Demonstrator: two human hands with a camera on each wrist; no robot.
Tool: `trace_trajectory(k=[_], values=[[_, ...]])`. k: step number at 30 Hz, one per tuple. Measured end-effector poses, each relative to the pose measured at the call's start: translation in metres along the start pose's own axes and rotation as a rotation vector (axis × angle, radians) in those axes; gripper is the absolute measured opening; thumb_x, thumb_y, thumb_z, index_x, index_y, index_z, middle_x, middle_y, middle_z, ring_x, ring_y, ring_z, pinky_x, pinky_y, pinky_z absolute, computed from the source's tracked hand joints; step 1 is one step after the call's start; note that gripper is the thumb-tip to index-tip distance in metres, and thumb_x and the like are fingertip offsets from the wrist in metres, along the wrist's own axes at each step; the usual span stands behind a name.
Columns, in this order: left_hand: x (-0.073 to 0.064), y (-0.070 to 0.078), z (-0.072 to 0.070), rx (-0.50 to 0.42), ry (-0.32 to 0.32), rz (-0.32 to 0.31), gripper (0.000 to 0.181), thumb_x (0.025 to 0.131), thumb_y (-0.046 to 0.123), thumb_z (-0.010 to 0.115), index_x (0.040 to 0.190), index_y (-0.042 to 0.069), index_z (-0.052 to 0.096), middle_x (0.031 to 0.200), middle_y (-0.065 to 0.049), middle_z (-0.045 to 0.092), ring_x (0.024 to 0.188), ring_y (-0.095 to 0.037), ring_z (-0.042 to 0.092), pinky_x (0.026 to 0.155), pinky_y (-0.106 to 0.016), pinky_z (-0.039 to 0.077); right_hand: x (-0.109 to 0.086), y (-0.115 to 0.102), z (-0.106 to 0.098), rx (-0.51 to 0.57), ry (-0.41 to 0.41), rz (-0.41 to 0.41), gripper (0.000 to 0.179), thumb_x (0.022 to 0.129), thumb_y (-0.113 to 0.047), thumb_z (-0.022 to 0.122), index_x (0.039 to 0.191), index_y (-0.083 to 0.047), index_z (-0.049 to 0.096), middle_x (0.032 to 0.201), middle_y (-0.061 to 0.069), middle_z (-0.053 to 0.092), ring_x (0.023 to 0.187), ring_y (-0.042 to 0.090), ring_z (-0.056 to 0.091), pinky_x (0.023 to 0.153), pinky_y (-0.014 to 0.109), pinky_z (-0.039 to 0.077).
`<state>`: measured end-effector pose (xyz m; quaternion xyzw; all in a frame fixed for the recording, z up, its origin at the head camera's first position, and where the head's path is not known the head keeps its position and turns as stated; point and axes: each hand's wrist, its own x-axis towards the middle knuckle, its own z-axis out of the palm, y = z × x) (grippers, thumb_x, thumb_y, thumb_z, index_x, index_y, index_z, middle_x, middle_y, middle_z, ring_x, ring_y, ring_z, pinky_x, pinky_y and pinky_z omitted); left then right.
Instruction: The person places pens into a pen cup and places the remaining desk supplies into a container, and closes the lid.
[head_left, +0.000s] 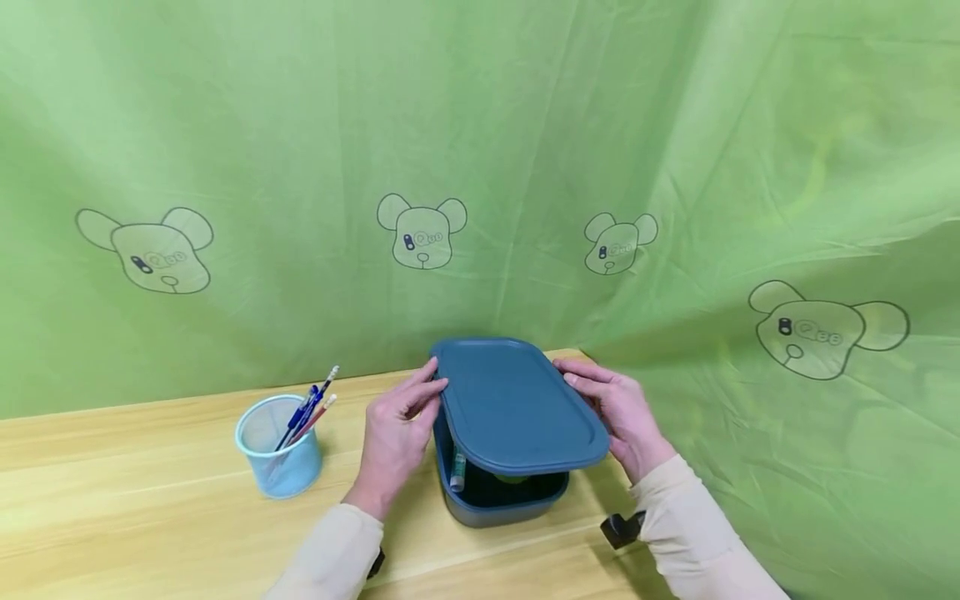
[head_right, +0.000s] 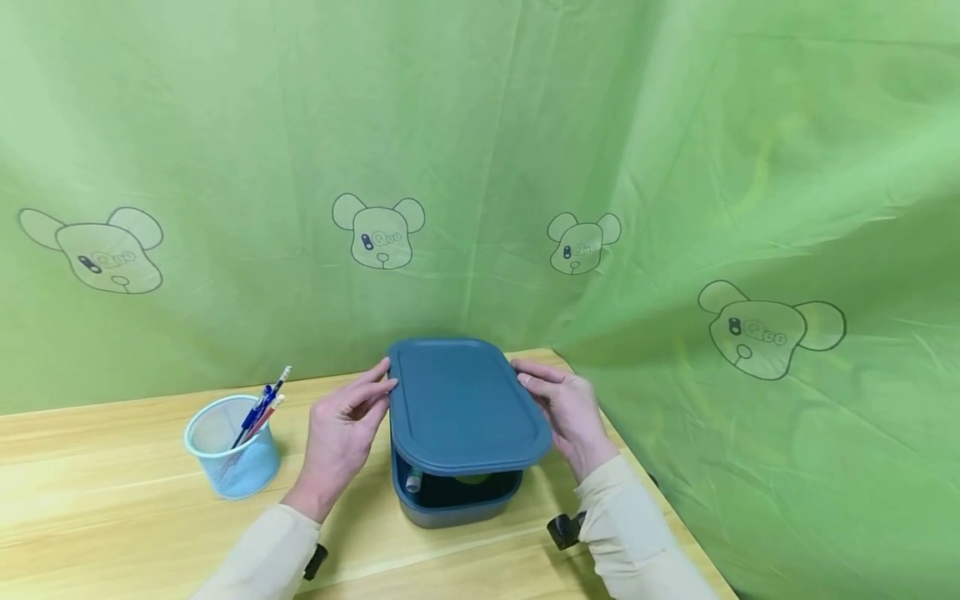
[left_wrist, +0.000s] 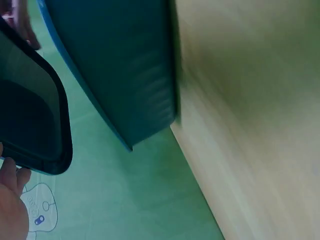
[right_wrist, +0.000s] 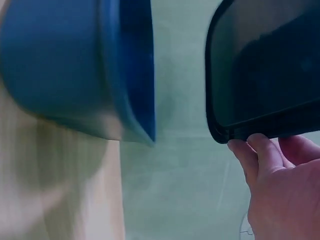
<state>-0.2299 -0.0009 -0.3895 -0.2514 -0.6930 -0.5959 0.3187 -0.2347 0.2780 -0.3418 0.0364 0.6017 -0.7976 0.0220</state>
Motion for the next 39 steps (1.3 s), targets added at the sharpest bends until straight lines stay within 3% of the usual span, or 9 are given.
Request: trace_trajectory(k=[5,10,15,22,28,39], values=[[-0.006,0.003,0.001,-0.111,-0.033,-0.267,0.027,0.09,-0.009,0.063,0.116,-0.004,0.069,0.13,-0.012,0.06,0.121,-0.023,0.056,0.094,-0.024,0.049,0.006,0.01,-0.003,-0.014,0.014,0.027,0.023,0.095,-0.003,0.064,0.116,-0.006,0.073,0.103,0.005,0.073,0.075,0.013,0.07,0.067,0.023,0.06],[-0.008,0.001,-0.001,-0.213,-0.142,-0.425,0.037,0.091,-0.007,0.057,0.128,-0.008,0.058,0.142,-0.013,0.049,0.131,-0.021,0.045,0.1,-0.022,0.043,0.014,0.017,-0.005,-0.021,0.019,0.025,0.025,0.095,-0.001,0.063,0.119,-0.002,0.07,0.102,0.006,0.073,0.077,0.014,0.07,0.069,0.023,0.06],[-0.013,-0.004,-0.004,-0.194,-0.272,-0.446,0.045,0.096,0.008,0.06,0.136,-0.009,0.048,0.153,-0.014,0.034,0.14,-0.023,0.031,0.108,-0.027,0.035,0.023,0.025,-0.009,-0.059,0.019,0.013,0.029,0.094,0.001,0.062,0.122,0.0,0.068,0.101,0.005,0.073,0.078,0.013,0.07,0.07,0.023,0.06],[-0.022,-0.011,-0.002,-0.013,-0.471,-0.413,0.067,0.096,0.02,0.064,0.144,-0.013,0.031,0.159,-0.018,0.009,0.145,-0.027,0.012,0.113,-0.035,0.026,0.031,0.04,-0.013,-0.205,0.018,-0.058,0.04,0.092,0.007,0.061,0.131,0.011,0.053,0.118,0.014,0.067,0.095,0.012,0.068,0.081,0.022,0.057],[-0.019,-0.012,0.0,0.12,-0.504,-0.41,0.068,0.095,0.021,0.062,0.146,-0.01,0.03,0.16,-0.017,0.008,0.146,-0.027,0.011,0.119,-0.04,0.015,0.034,0.047,-0.014,-0.343,-0.013,-0.109,0.041,0.092,0.009,0.058,0.133,0.012,0.052,0.132,0.026,0.055,0.108,0.015,0.062,0.092,0.024,0.053],[-0.02,-0.017,0.005,0.18,-0.549,-0.439,0.068,0.092,0.015,0.061,0.146,-0.012,0.03,0.159,-0.022,0.008,0.146,-0.03,0.009,0.119,-0.042,0.013,0.035,0.057,-0.01,-0.502,0.011,-0.173,0.037,0.09,0.012,0.057,0.127,0.014,0.056,0.129,0.028,0.056,0.117,0.032,0.057,0.09,0.022,0.053]])
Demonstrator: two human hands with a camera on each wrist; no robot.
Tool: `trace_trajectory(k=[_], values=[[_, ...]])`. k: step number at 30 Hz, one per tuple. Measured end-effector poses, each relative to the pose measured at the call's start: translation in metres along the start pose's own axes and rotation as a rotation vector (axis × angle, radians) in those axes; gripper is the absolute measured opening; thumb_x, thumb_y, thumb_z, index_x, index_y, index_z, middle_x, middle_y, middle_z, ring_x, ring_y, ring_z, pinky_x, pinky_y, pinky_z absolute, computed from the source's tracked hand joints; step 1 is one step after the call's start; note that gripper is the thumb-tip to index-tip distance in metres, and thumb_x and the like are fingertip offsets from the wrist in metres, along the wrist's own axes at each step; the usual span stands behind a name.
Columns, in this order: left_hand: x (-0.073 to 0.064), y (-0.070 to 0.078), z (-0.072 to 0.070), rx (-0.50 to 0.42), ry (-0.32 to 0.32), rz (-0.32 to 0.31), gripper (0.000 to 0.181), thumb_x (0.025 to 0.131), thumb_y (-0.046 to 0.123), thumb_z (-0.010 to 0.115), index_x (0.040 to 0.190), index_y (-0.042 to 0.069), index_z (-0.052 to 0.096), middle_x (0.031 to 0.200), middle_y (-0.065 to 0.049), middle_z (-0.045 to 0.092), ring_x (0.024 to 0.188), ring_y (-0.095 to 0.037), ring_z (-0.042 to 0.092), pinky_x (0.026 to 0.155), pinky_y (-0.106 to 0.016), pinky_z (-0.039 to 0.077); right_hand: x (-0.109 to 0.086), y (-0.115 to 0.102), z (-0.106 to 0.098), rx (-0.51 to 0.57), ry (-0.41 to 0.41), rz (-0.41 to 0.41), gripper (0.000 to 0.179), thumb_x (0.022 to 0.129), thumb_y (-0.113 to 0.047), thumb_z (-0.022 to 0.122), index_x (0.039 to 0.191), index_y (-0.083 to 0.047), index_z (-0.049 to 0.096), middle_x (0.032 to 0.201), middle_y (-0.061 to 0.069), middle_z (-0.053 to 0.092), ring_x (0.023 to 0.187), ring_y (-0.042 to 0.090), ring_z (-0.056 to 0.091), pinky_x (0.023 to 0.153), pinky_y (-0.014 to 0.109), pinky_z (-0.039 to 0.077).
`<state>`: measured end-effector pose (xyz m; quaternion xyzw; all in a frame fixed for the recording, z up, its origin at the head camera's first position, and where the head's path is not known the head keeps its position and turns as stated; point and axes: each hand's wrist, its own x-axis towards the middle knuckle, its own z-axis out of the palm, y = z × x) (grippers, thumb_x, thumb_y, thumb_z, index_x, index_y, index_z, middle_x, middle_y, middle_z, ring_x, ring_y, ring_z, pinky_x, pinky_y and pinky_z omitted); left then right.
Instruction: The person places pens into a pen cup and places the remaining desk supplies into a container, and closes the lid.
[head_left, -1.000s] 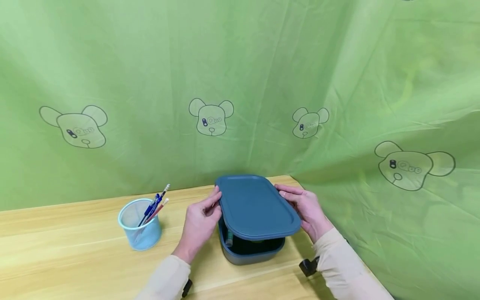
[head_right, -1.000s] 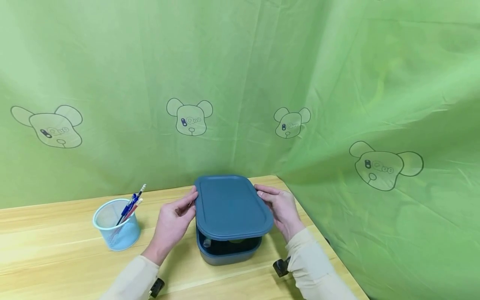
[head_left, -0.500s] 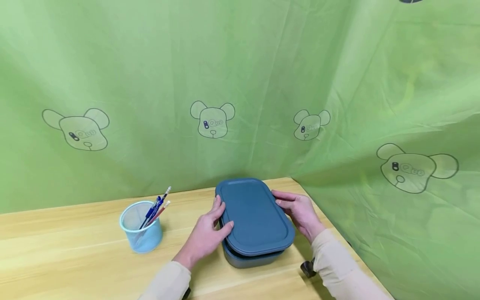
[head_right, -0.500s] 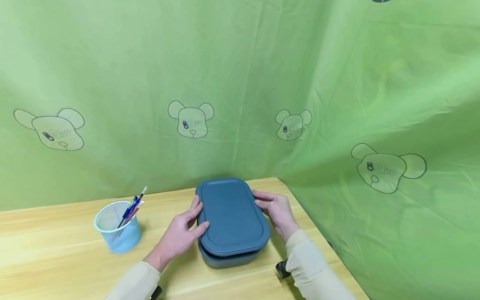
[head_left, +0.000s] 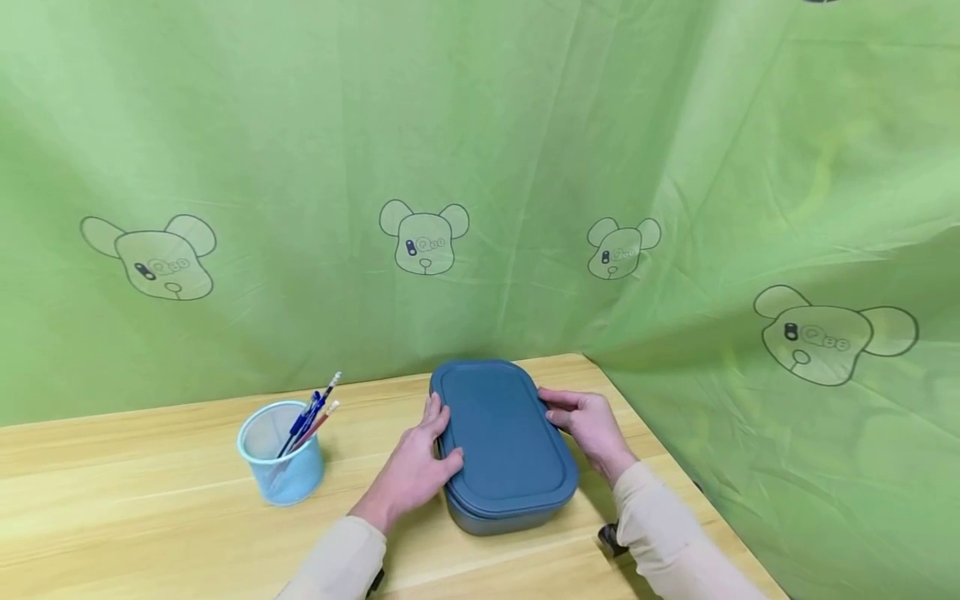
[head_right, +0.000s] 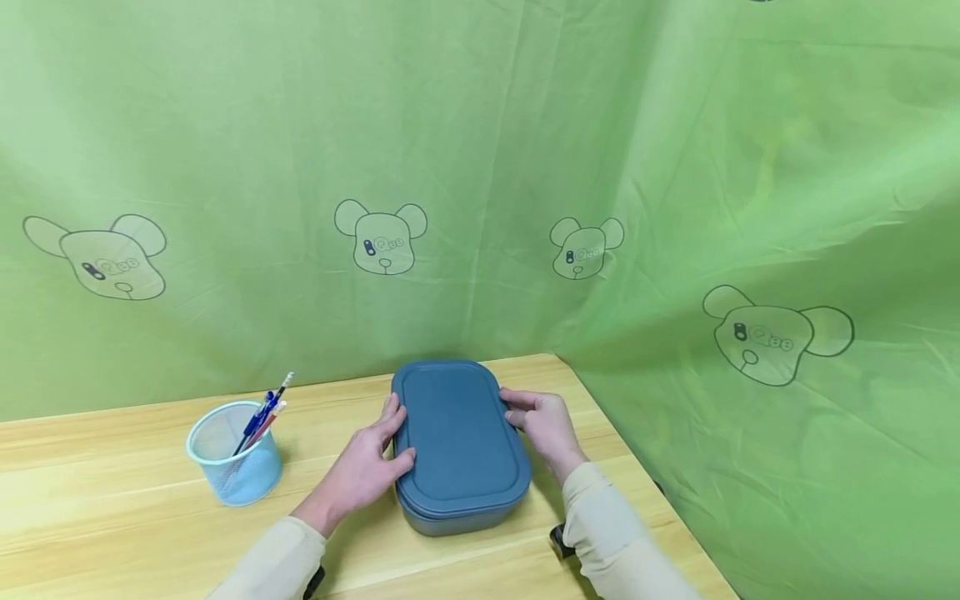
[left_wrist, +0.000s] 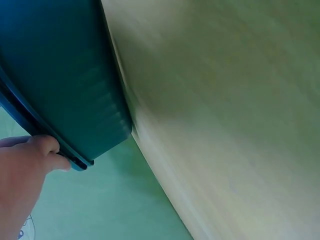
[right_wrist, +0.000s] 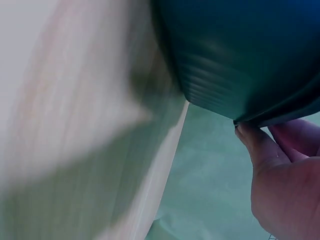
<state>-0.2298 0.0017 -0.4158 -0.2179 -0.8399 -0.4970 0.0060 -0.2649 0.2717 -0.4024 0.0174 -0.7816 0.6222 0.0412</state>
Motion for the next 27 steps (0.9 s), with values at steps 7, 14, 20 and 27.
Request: trace_trajectory(k=[7,14,20,27], values=[[0.0,-0.0006,0.0015,0.019,-0.002,-0.023,0.068,0.091,0.014,0.059,0.147,-0.012,0.029,0.159,-0.022,0.007,0.146,-0.031,0.007,0.12,-0.043,0.012,-0.0013,0.0008,0.002,-0.007,-0.002,0.023,0.038,0.09,0.011,0.059,0.127,0.012,0.058,0.13,0.024,0.057,0.12,0.033,0.055,0.09,0.021,0.053],[-0.0011,-0.0026,0.0038,0.037,-0.006,-0.032,0.068,0.091,0.014,0.059,0.147,-0.011,0.029,0.16,-0.021,0.008,0.146,-0.03,0.008,0.12,-0.043,0.012,-0.0047,0.0015,-0.0017,-0.01,-0.031,0.028,0.039,0.09,0.009,0.06,0.129,0.011,0.057,0.131,0.025,0.056,0.121,0.033,0.055,0.093,0.025,0.052],[-0.0016,-0.0046,0.0036,0.03,0.003,-0.024,0.069,0.091,0.013,0.06,0.147,-0.012,0.028,0.16,-0.021,0.008,0.146,-0.031,0.008,0.12,-0.043,0.012,-0.0028,0.0021,-0.002,-0.037,-0.046,0.025,0.039,0.09,0.011,0.059,0.129,0.011,0.056,0.133,0.022,0.056,0.124,0.034,0.051,0.095,0.026,0.051],[-0.0042,-0.003,0.0057,0.031,0.004,-0.043,0.067,0.094,0.015,0.057,0.147,-0.012,0.026,0.16,-0.021,0.005,0.146,-0.032,0.008,0.12,-0.044,0.013,-0.0053,0.0007,0.0006,-0.163,-0.078,0.008,0.038,0.096,0.002,0.057,0.133,0.009,0.054,0.139,0.018,0.052,0.133,0.033,0.042,0.107,0.036,0.042]])
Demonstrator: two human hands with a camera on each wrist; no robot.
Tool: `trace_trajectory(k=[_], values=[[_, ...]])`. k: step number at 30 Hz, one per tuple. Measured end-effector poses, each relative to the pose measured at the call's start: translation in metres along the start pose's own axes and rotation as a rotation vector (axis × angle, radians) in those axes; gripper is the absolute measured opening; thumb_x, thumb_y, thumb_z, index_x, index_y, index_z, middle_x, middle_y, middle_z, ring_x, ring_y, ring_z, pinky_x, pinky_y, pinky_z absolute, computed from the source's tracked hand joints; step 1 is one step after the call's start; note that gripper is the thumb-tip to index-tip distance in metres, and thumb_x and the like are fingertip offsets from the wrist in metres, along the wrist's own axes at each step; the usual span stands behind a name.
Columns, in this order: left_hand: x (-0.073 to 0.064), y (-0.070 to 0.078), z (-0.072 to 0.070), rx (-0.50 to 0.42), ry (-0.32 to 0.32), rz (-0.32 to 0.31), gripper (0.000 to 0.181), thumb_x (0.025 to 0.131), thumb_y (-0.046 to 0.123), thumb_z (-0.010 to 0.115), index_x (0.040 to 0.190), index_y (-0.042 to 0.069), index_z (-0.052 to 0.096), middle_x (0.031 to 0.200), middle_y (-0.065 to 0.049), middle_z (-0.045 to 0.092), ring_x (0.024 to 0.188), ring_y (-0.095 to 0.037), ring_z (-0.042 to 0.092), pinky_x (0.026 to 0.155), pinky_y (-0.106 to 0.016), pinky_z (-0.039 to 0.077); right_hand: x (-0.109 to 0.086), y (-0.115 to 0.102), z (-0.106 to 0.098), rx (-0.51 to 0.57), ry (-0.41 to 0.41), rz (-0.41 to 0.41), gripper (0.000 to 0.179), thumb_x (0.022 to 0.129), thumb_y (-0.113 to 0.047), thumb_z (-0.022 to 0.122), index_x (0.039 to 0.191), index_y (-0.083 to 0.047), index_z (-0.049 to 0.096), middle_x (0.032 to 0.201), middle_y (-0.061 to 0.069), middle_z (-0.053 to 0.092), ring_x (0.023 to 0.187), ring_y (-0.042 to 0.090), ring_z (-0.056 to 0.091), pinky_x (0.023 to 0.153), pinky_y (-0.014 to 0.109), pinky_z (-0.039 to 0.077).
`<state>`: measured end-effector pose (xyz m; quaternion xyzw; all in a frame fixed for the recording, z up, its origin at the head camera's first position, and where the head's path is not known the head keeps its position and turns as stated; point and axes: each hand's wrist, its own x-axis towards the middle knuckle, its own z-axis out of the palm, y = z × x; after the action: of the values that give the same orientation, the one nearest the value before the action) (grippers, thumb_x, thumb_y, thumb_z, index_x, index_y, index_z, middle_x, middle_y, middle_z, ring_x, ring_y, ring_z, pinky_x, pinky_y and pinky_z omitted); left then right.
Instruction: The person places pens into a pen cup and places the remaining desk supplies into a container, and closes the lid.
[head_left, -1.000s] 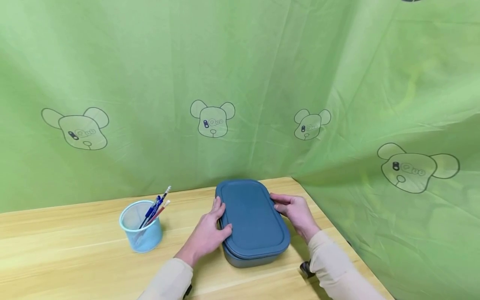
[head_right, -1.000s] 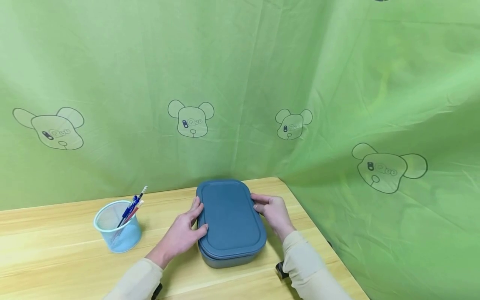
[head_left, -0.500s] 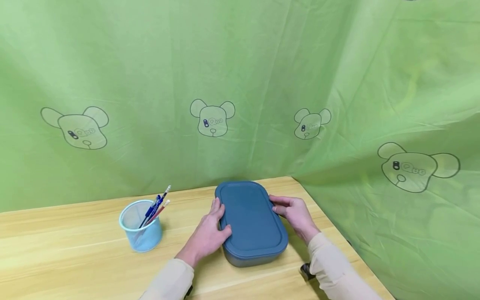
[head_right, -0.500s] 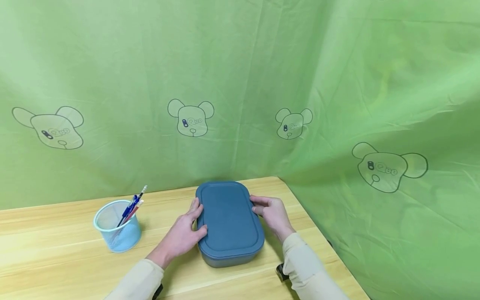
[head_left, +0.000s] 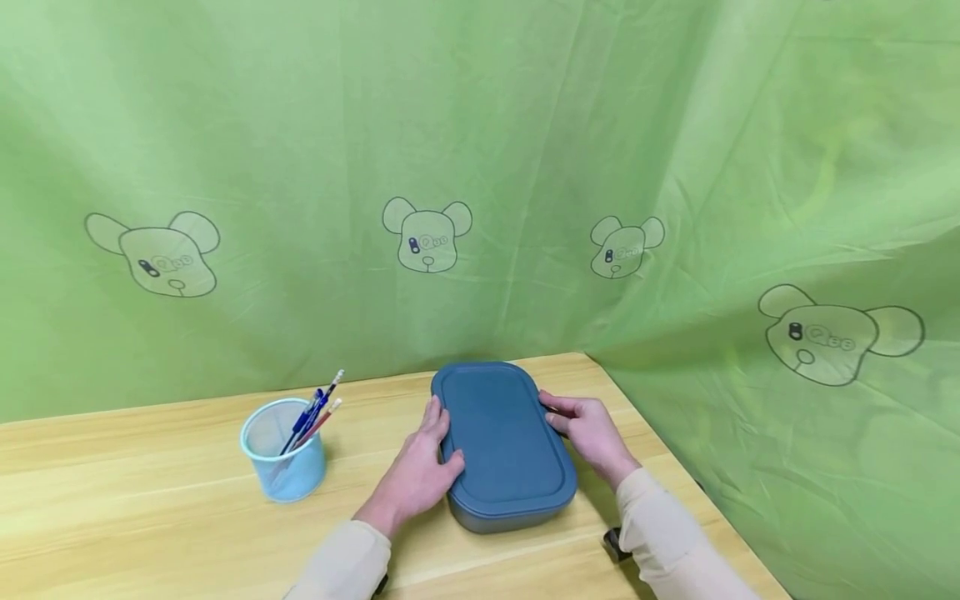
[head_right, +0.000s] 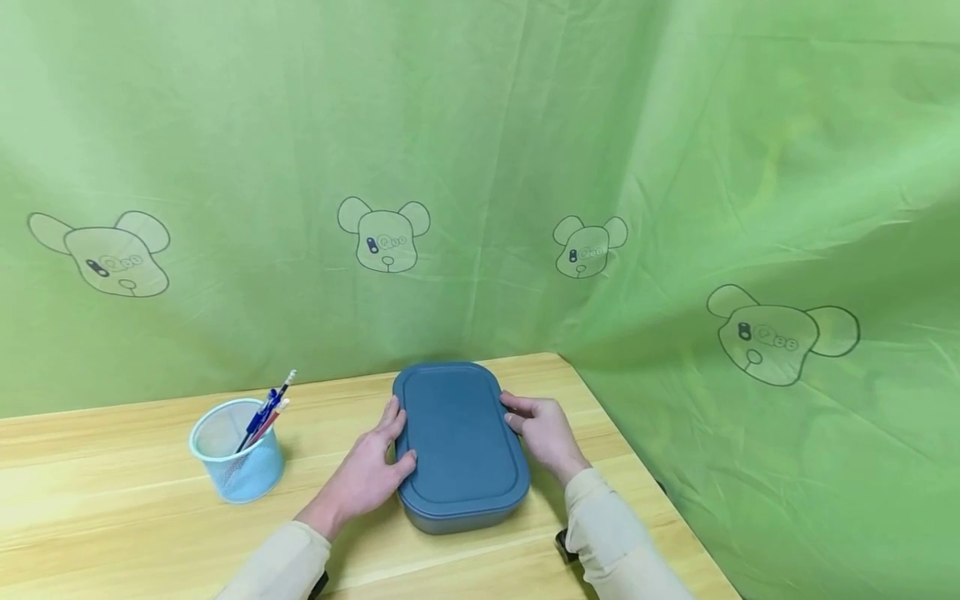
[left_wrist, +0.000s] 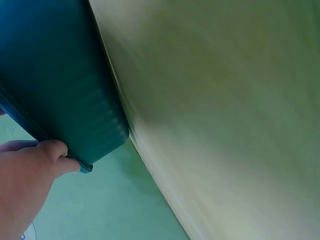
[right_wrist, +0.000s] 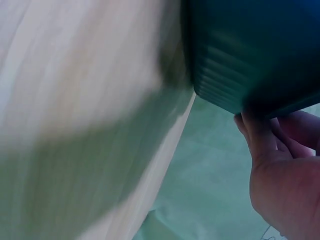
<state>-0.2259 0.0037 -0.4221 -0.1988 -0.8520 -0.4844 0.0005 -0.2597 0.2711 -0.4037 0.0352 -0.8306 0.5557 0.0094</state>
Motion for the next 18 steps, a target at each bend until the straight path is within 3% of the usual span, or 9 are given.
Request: trace_trajectory(k=[6,10,14,18], values=[[-0.002,0.0,0.0,0.003,0.012,-0.042,0.066,0.094,0.015,0.056,0.148,-0.011,0.026,0.16,-0.019,0.005,0.145,-0.032,0.012,0.119,-0.044,0.015,-0.001,-0.001,0.003,0.006,-0.017,0.011,0.04,0.097,0.0,0.056,0.136,0.007,0.052,0.141,0.017,0.05,0.132,0.032,0.043,0.105,0.034,0.044],[-0.002,-0.001,-0.002,0.018,0.005,-0.042,0.067,0.094,0.015,0.057,0.147,-0.012,0.026,0.16,-0.02,0.006,0.145,-0.034,0.013,0.119,-0.045,0.015,0.001,0.0,0.003,0.005,-0.018,0.032,0.04,0.097,0.0,0.056,0.137,0.005,0.053,0.141,0.016,0.051,0.128,0.03,0.049,0.099,0.03,0.049],[-0.002,0.001,-0.004,0.03,-0.011,-0.039,0.067,0.098,0.02,0.056,0.148,-0.012,0.024,0.16,-0.021,0.005,0.145,-0.035,0.012,0.119,-0.046,0.015,0.002,0.001,0.0,-0.003,-0.034,0.032,0.041,0.098,-0.002,0.056,0.138,0.004,0.052,0.142,0.016,0.05,0.127,0.03,0.05,0.101,0.034,0.048],[-0.011,0.01,-0.015,0.069,-0.074,-0.057,0.076,0.103,0.039,0.049,0.153,-0.007,0.014,0.16,-0.021,-0.001,0.146,-0.033,0.004,0.12,-0.048,0.01,-0.001,-0.004,-0.005,-0.175,-0.048,-0.025,0.044,0.099,-0.01,0.058,0.14,0.004,0.049,0.142,0.021,0.049,0.13,0.036,0.045,0.107,0.045,0.042]])
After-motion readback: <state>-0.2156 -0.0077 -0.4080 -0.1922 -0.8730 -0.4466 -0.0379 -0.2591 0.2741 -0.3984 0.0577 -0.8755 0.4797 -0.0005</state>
